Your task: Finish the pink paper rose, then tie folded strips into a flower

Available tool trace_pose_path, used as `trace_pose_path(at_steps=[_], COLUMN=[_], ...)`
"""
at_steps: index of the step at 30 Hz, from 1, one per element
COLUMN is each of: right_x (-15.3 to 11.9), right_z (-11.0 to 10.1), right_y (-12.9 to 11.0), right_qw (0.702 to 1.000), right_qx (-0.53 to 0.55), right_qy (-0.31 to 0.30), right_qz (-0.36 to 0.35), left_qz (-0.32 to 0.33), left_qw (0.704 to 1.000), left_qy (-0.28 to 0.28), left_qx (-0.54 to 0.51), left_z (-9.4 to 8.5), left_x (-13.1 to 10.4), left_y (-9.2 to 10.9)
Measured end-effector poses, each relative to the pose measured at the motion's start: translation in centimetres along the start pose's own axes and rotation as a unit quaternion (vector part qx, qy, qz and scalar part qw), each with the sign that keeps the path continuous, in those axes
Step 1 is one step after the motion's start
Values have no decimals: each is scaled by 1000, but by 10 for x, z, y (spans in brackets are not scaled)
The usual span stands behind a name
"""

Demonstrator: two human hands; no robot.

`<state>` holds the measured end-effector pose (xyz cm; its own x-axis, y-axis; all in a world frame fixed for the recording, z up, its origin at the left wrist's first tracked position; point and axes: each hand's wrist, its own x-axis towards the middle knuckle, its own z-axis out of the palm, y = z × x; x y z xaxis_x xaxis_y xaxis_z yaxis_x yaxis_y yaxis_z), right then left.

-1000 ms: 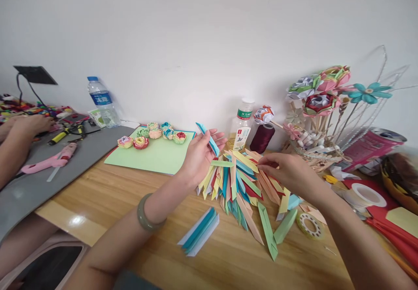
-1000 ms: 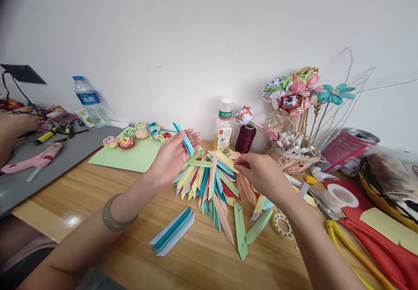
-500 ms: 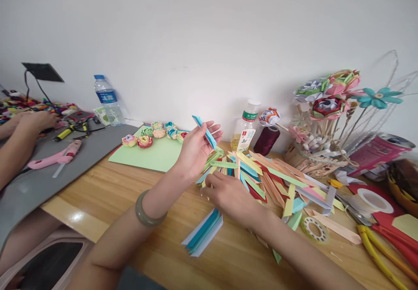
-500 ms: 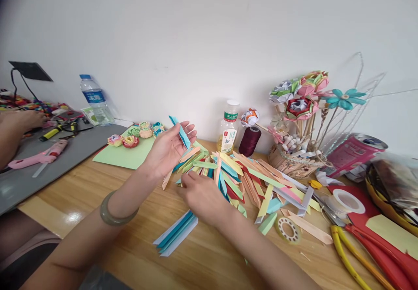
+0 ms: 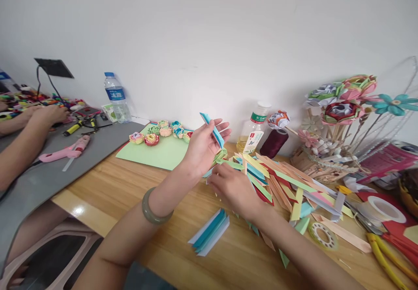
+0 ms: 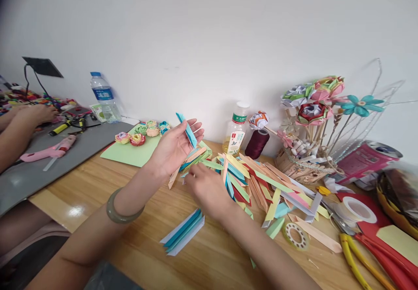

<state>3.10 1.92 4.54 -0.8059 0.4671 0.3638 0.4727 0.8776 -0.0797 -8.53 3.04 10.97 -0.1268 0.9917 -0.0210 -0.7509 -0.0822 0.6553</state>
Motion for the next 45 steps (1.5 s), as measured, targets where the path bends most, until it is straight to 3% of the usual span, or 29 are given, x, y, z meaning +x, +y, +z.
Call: trace_pose_path(at_steps=[2,4,6,8,9,11,15,20,31,34,40,43,45], right_x=[-1,-6,-14,-24,-29,-39,-55,-65,-73,-73,-67,-66,-66], right_z=[-14,-29,-43,-53,-56,-59,-54,-44,-38,-35,-37,-46,-54], right_y=[9,17,24,29,30,31,32,43,60,62,56,46,39], right_qw=[981,936,883,850,848,875,932,952,974,972,970,971,960], right_qx=[161,287,348,310,264,130,-79,-99,-38,-10,30,99,156], right_qy=[79,142,226,344,392,434,352,267,188,198,235,215,230], right_qz=[74,147,218,251,240,168,-41,-109,-122,-124,-51,-41,9], left_qz=[0,7,12,6,-4,-44,-154,-202,-194,-199,-188,-162,-139], left_qw=[1000,1000,1000,1000,1000,998,983,973,970,969,966,968,968], left_qy=[-2,-7,-6,-3,-5,-31,-101,-116,-147,-147,-180,-178,-164], left_qx=[0,1,9,16,18,19,12,1,-3,-10,2,66,133], left_z=[0,0,1,2,3,5,6,5,7,8,9,8,6], left_x=[0,0,-1,-2,-3,-7,-17,-24,-25,-26,-26,-26,-27], left_y=[3,4,3,-2,-7,-20,-49,-63,-57,-56,-54,-55,-56])
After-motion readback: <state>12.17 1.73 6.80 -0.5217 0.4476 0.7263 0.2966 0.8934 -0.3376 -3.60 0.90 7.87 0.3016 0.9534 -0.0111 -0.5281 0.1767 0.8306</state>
